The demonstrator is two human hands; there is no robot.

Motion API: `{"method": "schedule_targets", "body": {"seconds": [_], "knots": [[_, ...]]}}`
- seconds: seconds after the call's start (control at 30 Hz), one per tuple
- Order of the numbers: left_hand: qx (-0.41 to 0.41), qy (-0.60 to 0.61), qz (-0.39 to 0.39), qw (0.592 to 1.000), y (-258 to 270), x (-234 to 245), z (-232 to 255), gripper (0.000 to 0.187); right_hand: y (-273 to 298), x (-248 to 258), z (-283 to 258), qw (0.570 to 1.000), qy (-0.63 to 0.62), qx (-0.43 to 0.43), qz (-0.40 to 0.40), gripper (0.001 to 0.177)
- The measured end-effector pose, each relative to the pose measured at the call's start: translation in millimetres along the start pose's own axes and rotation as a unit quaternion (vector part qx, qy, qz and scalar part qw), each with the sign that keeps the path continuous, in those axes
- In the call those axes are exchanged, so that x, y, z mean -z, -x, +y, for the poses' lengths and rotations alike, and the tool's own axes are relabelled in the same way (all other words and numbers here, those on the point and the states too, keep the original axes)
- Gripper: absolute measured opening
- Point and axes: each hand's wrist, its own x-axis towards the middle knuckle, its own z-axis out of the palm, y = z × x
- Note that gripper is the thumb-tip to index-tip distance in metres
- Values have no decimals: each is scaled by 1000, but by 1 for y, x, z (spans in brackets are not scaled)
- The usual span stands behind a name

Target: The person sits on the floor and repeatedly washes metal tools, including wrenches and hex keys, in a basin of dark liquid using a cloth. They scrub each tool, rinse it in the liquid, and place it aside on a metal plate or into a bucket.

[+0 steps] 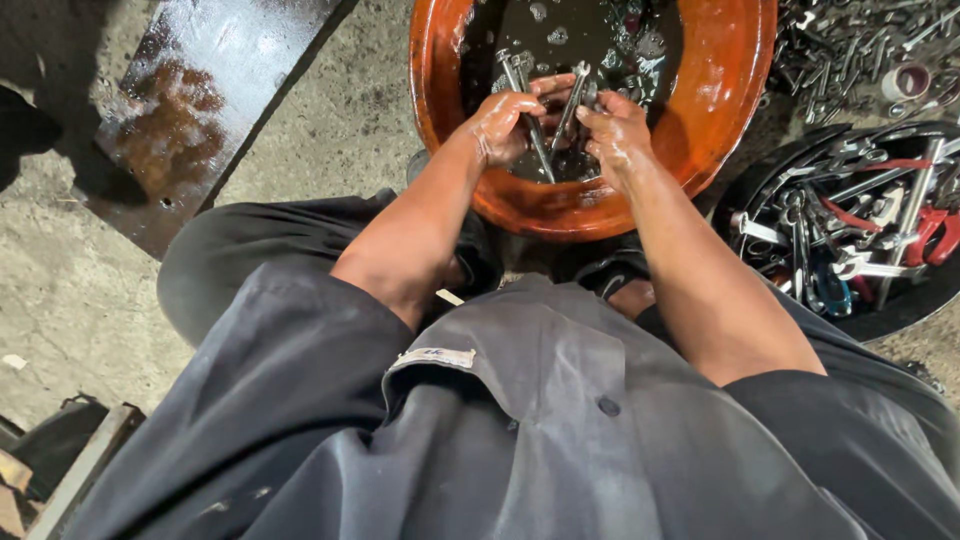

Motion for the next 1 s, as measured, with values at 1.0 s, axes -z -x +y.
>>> {"method": "schedule_targets", "body": {"seconds": [1.0], "knots": [[24,-364,226,903,-33,-41,6,31,-2,41,-4,991,-71,16,-113,22]]}}
